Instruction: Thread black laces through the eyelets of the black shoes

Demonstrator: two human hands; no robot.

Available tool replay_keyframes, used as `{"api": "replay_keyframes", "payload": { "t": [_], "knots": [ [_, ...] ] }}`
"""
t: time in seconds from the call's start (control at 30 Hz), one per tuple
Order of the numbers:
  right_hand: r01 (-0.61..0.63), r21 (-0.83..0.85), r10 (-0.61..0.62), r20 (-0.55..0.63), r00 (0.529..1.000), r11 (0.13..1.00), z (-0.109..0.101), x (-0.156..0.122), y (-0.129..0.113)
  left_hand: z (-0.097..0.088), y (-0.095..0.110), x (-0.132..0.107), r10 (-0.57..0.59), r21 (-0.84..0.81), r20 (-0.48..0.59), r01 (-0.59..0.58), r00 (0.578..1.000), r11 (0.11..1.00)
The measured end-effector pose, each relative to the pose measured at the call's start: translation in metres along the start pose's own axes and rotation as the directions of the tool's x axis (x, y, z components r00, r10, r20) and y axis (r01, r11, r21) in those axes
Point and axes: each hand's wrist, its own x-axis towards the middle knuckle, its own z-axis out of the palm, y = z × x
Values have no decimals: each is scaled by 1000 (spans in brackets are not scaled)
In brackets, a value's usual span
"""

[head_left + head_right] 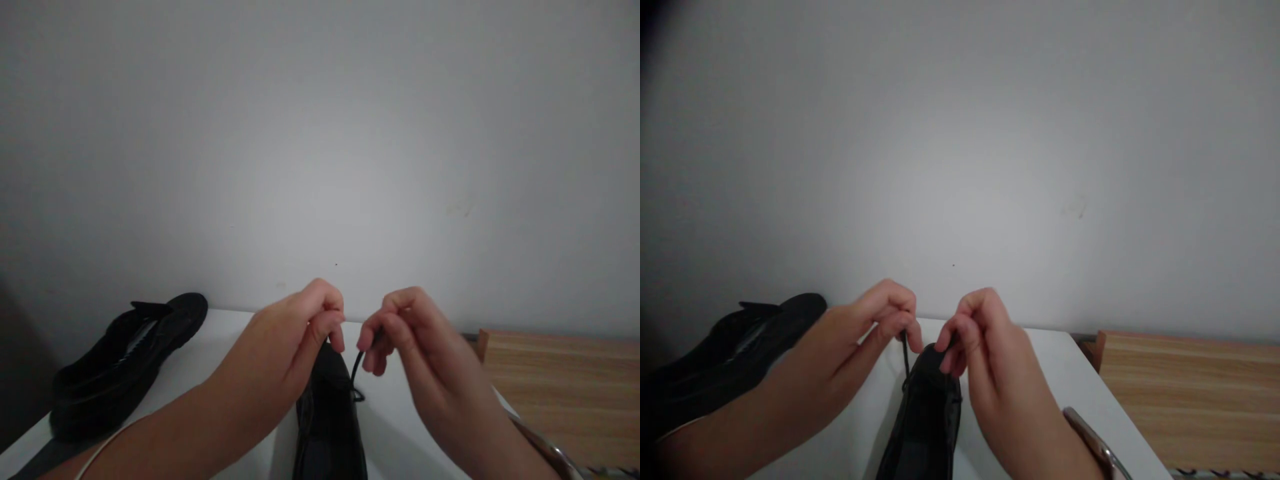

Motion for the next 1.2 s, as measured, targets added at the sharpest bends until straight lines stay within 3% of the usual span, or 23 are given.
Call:
{"api": "replay_keyframes", "payload": {
  "t": [0.07, 0.13, 0.2, 0.27, 0.33, 0.43, 0.5, 0.57, 0.63, 0.73, 0.93, 1.1, 1.2],
  "knots": [
    [121, 87, -98, -232, 968, 989, -10, 1, -14, -10, 5, 1, 49, -44, -170, -58, 984, 997],
    [165, 100, -105, -440, 892, 981, -18, 0, -22, -15, 5, 0, 44, -134, -273, -83, 961, 987],
    [133, 141, -35, -545, 837, 981, -25, -1, -22, -15, -1, -1, -10, -293, -299, -82, 954, 953],
    [132, 226, 14, -549, 836, 965, -29, -1, -15, -13, -10, -1, -79, -440, -263, -47, 962, 897],
    [136, 364, 55, -468, 882, 922, -29, 0, -2, -10, -20, -2, -133, -459, -204, 25, 970, 888],
    [1, 487, 162, -292, 942, 873, -25, -1, 20, -1, -39, -5, -210, -264, -38, 193, 977, 945],
    [-148, 409, 235, -172, 957, 901, -20, -5, 34, 8, -56, -8, -260, -68, 165, 274, 951, 959],
    [-254, 232, 267, -26, 963, 939, -12, -10, 44, 19, -74, -12, -277, 7, 301, 288, 913, 958],
    [-300, 46, 292, 135, 947, 953, -3, -17, 52, 29, -90, -17, -291, 48, 377, 296, 879, 954],
    [-313, -199, 363, 311, 878, 929, 7, -28, 60, 39, -102, -24, -321, 70, 417, 322, 850, 944],
    [-303, -354, 428, 359, 830, 885, 8, -40, 67, 38, -93, -20, -360, 20, 442, 393, 822, 920],
    [-348, -399, 504, 409, 760, 848, 7, -43, 73, 25, -78, -18, -361, -11, 469, 414, 806, 910],
    [-376, -377, 521, 444, 728, 847, 6, -44, 73, 16, -72, -27, -371, 73, 443, 379, 816, 922]
  ]
}}
